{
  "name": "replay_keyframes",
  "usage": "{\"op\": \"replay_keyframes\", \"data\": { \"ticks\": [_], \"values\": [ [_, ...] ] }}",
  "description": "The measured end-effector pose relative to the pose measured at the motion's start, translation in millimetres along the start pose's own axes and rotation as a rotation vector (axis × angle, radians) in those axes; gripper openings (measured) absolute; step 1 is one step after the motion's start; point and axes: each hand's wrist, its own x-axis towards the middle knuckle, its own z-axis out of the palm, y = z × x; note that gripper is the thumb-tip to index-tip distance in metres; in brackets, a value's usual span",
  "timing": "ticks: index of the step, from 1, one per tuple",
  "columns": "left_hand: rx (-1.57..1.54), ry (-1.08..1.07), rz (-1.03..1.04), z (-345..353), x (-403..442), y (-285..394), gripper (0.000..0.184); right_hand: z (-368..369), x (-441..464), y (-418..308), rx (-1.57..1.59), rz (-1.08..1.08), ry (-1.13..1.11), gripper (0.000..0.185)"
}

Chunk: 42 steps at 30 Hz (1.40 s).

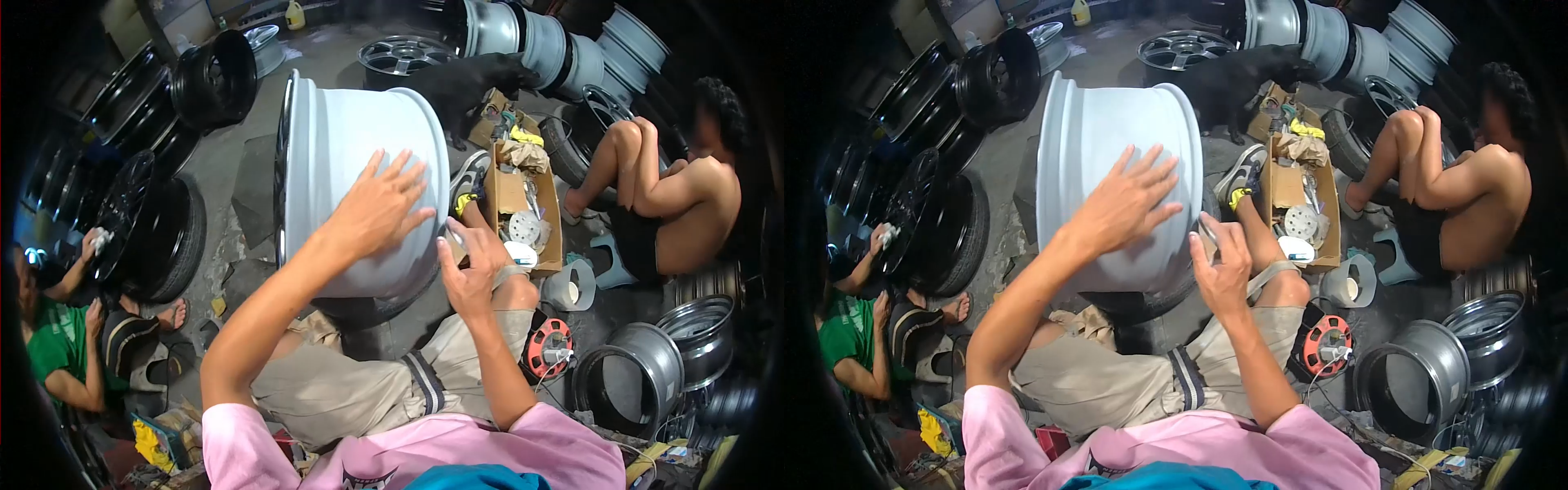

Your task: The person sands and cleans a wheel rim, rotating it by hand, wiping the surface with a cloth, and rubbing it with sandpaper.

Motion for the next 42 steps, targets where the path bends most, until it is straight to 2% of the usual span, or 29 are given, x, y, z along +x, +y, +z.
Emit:
{"op": "replay_keyframes", "data": {
  "ticks": [2, 3, 4, 6, 8, 9, 11, 12, 14, 15, 16, 18, 22, 24, 25, 30, 34, 39, 42],
  "values": [
    [-0.082, -0.083, 0.01, -16.3, -5.2, 7.7, 0.036, 10.9, -11.9, 7.6, 0.05, 0.075, 0.005, 0.039],
    [-0.254, -0.034, -0.007, -33.1, -8.5, 7.9, 0.031, 13.3, -17.0, 14.2, 0.004, 0.021, 0.007, 0.047],
    [-0.423, 0.015, -0.029, -51.0, -12.2, 5.8, 0.027, 12.5, -19.9, 14.0, 0.004, 0.029, -0.001, 0.047],
    [-0.319, 0.299, -0.125, -87.4, -12.2, -11.5, 0.023, 11.6, -21.3, 11.2, -0.071, -0.051, -0.038, 0.053],
    [-0.283, 0.507, -0.284, -106.1, -14.0, -37.6, 0.021, 8.4, -21.6, 12.4, -0.058, -0.028, -0.079, 0.055],
    [-0.284, 0.511, -0.287, -105.1, -12.6, -44.5, 0.021, 6.3, -18.5, 12.9, -0.084, -0.033, -0.086, 0.054],
    [-0.227, 0.556, -0.555, -97.2, -12.3, -55.2, 0.029, 6.5, -8.2, 13.4, -0.144, -0.089, -0.076, 0.05],
    [-0.231, 0.557, -0.558, -84.8, -14.3, -57.5, 0.029, 7.9, 3.4, 8.7, -0.148, -0.089, -0.08, 0.05],
    [-0.141, 0.574, -0.728, -53.5, -17.4, -60.1, 0.047, 14.3, 29.7, -1.7, -0.231, -0.275, -0.022, 0.045],
    [-0.248, 0.514, -0.765, -52.3, -23.8, -72.5, 0.058, 18.6, 41.2, -4.3, -0.236, -0.28, -0.044, 0.04],
    [-0.254, 0.516, -0.765, -59.8, -22.2, -67.6, 0.058, 22.1, 47.0, -4.2, -0.242, -0.281, -0.046, 0.04],
    [-0.359, 0.231, -0.967, -79.4, -20.3, -61.3, 0.05, 29.1, 59.1, -4.5, -0.367, -0.329, -0.047, 0.037],
    [-0.377, 0.289, -0.941, -72.6, -24.1, -60.6, 0.039, 36.8, 70.1, 0.0, -0.448, -0.371, -0.003, 0.034],
    [-0.298, 0.383, -0.82, -61.2, -23.5, -63.9, 0.037, 41.0, 82.9, 3.3, -0.48, -0.359, -0.001, 0.032],
    [-0.367, 0.339, -0.877, -69.6, -19.4, -57.8, 0.035, 42.1, 85.6, 3.0, -0.468, -0.353, -0.014, 0.032],
    [-0.325, 0.378, -0.867, -65.0, -26.8, -62.6, 0.035, 30.6, 49.2, 7.1, -0.451, -0.385, -0.042, 0.029],
    [-0.326, 0.384, -0.816, -58.4, -22.5, -59.2, 0.035, 42.3, 91.2, 8.8, -0.493, -0.36, 0.011, 0.032],
    [-0.342, 0.41, -0.854, -67.1, -26.6, -59.4, 0.035, 35.0, 52.5, -5.8, -0.447, -0.33, -0.013, 0.031],
    [-0.356, 0.337, -0.875, -67.4, -20.8, -55.7, 0.034, 40.3, 73.1, 1.2, -0.51, -0.321, 0.019, 0.031]
  ]
}}
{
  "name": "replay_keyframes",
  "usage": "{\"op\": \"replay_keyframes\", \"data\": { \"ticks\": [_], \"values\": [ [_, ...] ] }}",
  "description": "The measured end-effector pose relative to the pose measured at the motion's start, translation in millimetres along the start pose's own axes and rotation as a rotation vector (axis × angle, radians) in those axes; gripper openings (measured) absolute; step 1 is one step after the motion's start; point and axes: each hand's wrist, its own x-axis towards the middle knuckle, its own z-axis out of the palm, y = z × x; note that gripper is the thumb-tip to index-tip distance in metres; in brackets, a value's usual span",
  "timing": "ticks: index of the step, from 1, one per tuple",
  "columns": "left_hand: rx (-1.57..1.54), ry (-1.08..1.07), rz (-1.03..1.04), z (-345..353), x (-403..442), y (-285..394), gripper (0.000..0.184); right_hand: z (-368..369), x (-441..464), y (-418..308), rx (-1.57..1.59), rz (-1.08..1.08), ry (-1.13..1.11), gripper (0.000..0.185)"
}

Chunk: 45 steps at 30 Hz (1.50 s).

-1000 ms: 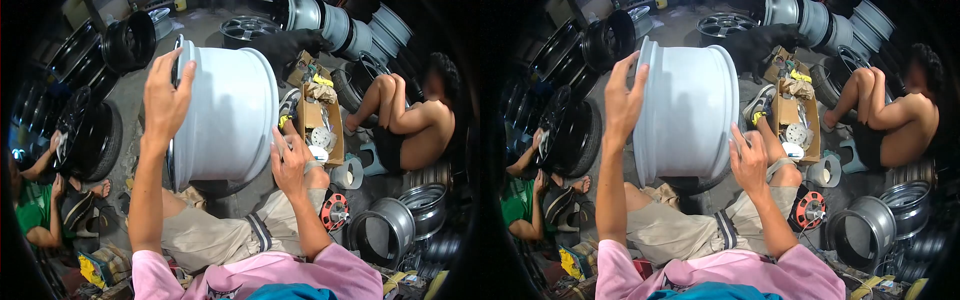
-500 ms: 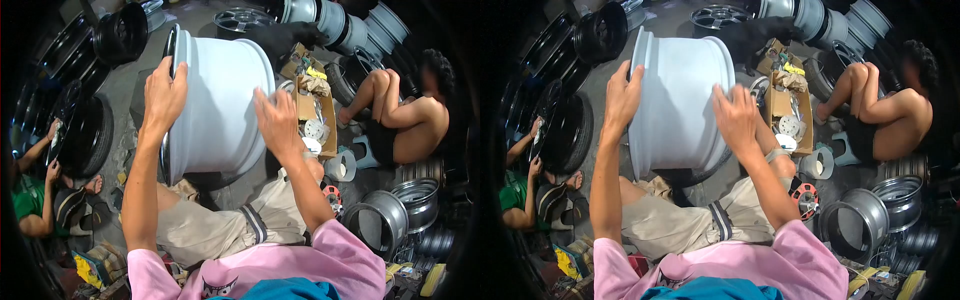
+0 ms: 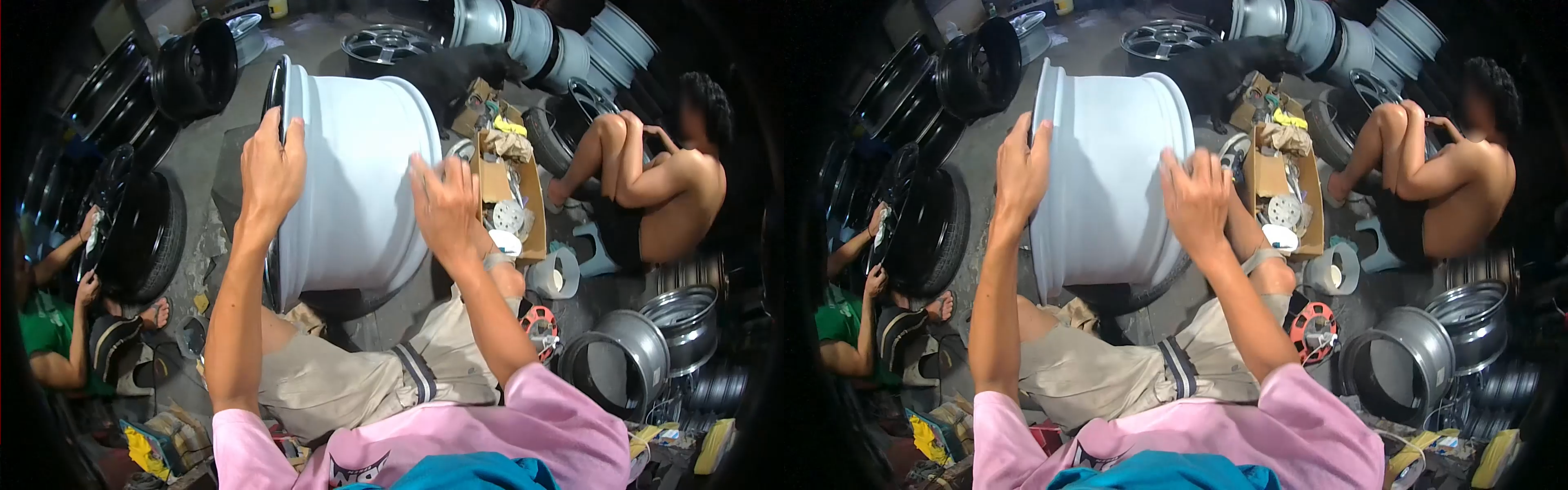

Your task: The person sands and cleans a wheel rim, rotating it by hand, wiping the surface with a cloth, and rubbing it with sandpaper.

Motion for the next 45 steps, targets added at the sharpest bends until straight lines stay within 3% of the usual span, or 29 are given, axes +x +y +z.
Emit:
{"op": "replay_keyframes", "data": {
  "ticks": [4, 8, 13, 16, 18, 25, 28, 32, 45],
  "values": [
    [-0.012, 0.056, 0.09, 1.6, 1.5, -5.8, 0.034, 3.9, 3.2, -0.1, 0.049, 0.015, -0.01, 0.029],
    [-0.044, 0.041, 0.008, -2.3, -2.1, -6.3, 0.033, -7.6, -24.2, -5.8, 0.047, 0.008, -0.017, 0.027],
    [-0.033, 0.031, 0.028, 2.7, -2.9, 0.9, 0.032, 7.3, 8.2, -11.0, 0.082, 0.037, 0.034, 0.027],
    [-0.042, 0.061, 0.021, -5.2, -2.6, -4.4, 0.031, -3.8, -9.3, -13.1, 0.117, -0.013, -0.059, 0.027],
    [-0.029, -0.012, 0.007, -3.7, -2.0, -2.3, 0.031, 0.3, 2.6, -2.1, 0.043, -0.028, 0.021, 0.027],
    [-0.036, 0.083, 0.051, 0.3, 0.0, -9.4, 0.032, -0.1, -7.4, -11.2, 0.099, -0.027, -0.02, 0.027],
    [-0.079, -0.01, 0.004, 1.5, -3.1, -3.0, 0.032, 2.1, 8.9, -8.6, 0.05, 0.023, -0.017, 0.027],
    [-0.055, 0.113, 0.083, 1.8, -2.7, -6.7, 0.03, 1.3, 0.2, -27.8, 0.138, 0.012, -0.02, 0.027],
    [-0.077, 0.026, 0.0, 0.8, -5.4, -4.6, 0.032, 2.9, -15.1, -13.4, 0.082, 0.038, 0.016, 0.027]
  ]
}}
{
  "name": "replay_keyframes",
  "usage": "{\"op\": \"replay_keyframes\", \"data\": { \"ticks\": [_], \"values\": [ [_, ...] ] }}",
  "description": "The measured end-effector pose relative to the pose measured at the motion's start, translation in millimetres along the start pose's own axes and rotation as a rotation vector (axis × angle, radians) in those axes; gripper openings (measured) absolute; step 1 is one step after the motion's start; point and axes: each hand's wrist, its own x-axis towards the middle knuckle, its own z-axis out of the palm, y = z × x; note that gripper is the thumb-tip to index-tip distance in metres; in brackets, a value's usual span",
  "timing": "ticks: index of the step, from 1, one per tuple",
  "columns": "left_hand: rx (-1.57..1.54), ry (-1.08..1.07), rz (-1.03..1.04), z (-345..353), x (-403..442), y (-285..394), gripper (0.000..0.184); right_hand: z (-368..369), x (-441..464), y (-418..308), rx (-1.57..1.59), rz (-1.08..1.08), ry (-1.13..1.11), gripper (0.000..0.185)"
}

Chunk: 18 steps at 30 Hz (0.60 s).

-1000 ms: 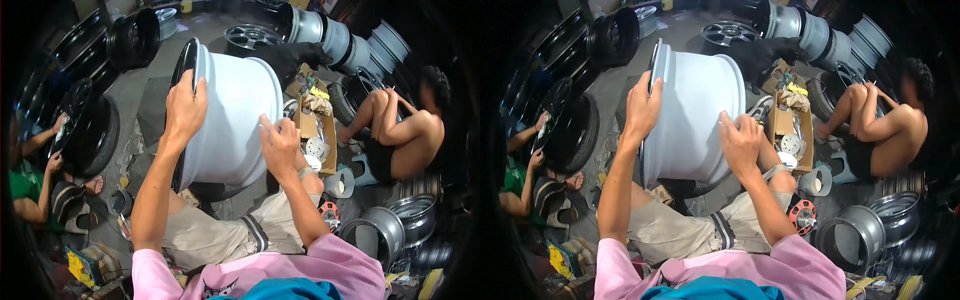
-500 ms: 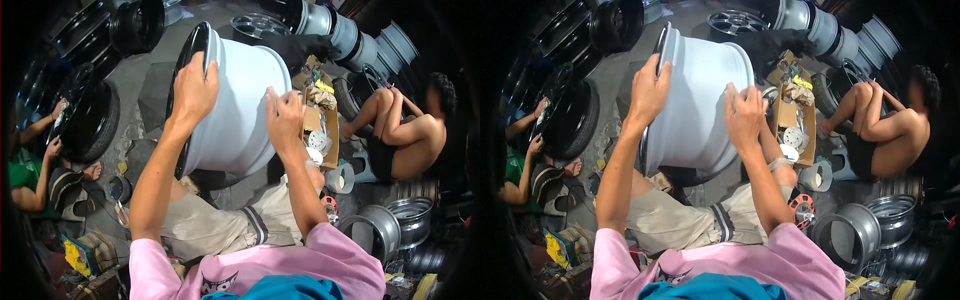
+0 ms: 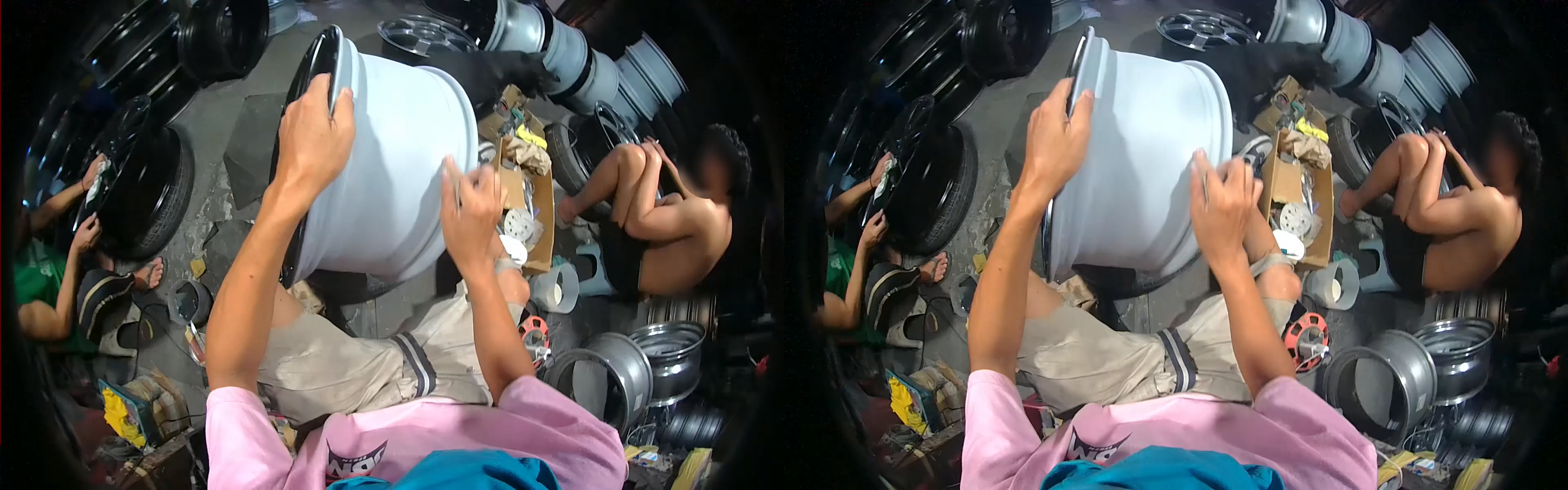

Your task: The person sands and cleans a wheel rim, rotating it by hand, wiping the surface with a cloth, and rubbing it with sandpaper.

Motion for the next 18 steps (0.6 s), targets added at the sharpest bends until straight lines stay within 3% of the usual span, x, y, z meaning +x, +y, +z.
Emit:
{"op": "replay_keyframes", "data": {
  "ticks": [7, 9, 13, 18],
  "values": [
    [-0.008, 0.023, 0.035, -2.3, 2.6, -0.3, 0.037, 1.4, 3.4, -18.0, 0.096, -0.02, -0.042, 0.026],
    [-0.025, 0.022, 0.017, -1.8, -0.9, -4.1, 0.037, -3.7, -4.4, -3.6, -0.032, -0.035, -0.033, 0.026],
    [-0.005, 0.011, 0.028, 4.9, 2.0, -0.3, 0.039, 16.7, 37.9, 7.4, -0.005, 0.011, 0.035, 0.026],
    [-0.024, 0.011, 0.008, -3.6, 1.4, -0.7, 0.042, -4.4, -0.7, -22.9, 0.046, -0.017, -0.056, 0.028]
  ]
}}
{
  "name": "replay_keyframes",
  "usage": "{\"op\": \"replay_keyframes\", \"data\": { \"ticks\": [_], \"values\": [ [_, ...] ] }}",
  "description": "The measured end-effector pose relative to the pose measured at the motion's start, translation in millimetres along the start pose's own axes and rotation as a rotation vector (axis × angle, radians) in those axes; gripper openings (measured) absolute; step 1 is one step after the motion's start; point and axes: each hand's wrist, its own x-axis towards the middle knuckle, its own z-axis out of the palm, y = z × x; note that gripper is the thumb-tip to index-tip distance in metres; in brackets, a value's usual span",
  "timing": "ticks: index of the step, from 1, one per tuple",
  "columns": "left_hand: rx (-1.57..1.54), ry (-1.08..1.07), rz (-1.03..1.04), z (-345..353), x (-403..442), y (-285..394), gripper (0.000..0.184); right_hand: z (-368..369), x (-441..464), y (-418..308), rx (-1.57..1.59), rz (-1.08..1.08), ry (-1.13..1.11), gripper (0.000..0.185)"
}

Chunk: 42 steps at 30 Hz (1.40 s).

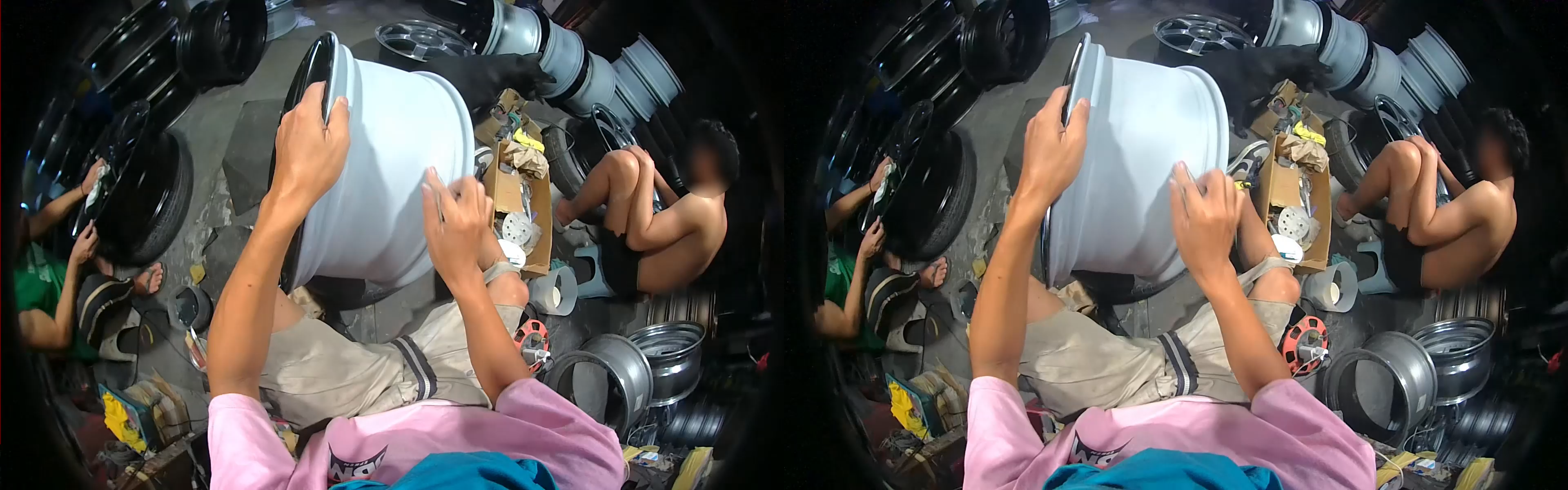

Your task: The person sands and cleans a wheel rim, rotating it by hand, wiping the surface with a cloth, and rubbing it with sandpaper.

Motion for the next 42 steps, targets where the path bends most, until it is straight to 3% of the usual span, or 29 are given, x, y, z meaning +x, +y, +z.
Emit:
{"op": "replay_keyframes", "data": {
  "ticks": [8, 15, 20, 27, 32, 39, 42],
  "values": [
    [0.017, -0.014, -0.012, 6.5, 1.1, 0.4, 0.042, 18.3, 52.7, 34.0, -0.05, 0.017, 0.041, 0.025],
    [0.008, 0.018, 0.046, 9.4, -3.0, -1.1, 0.042, -3.2, -3.8, 25.1, -0.044, 0.009, 0.028, 0.025],
    [0.027, 0.002, -0.022, 7.0, 0.6, -2.8, 0.04, 17.1, 50.5, 33.9, -0.01, 0.011, 0.065, 0.02],
    [0.016, 0.039, 0.044, 10.8, -3.4, -6.7, 0.041, 1.2, -20.6, 16.7, -0.038, 0.052, 0.038, 0.027],
    [-0.032, -0.002, -0.043, 5.2, -1.6, 4.3, 0.041, 21.9, 39.2, 28.0, -0.032, 0.004, 0.119, 0.024],
    [0.039, 0.04, 0.082, 10.6, -1.5, -9.2, 0.037, 0.8, -21.2, 13.4, -0.067, 0.005, 0.07, 0.028],
    [0.007, 0.026, 0.048, 13.6, -1.6, -3.4, 0.036, 10.5, 13.0, 29.7, -0.081, 0.013, 0.106, 0.029]
  ]
}}
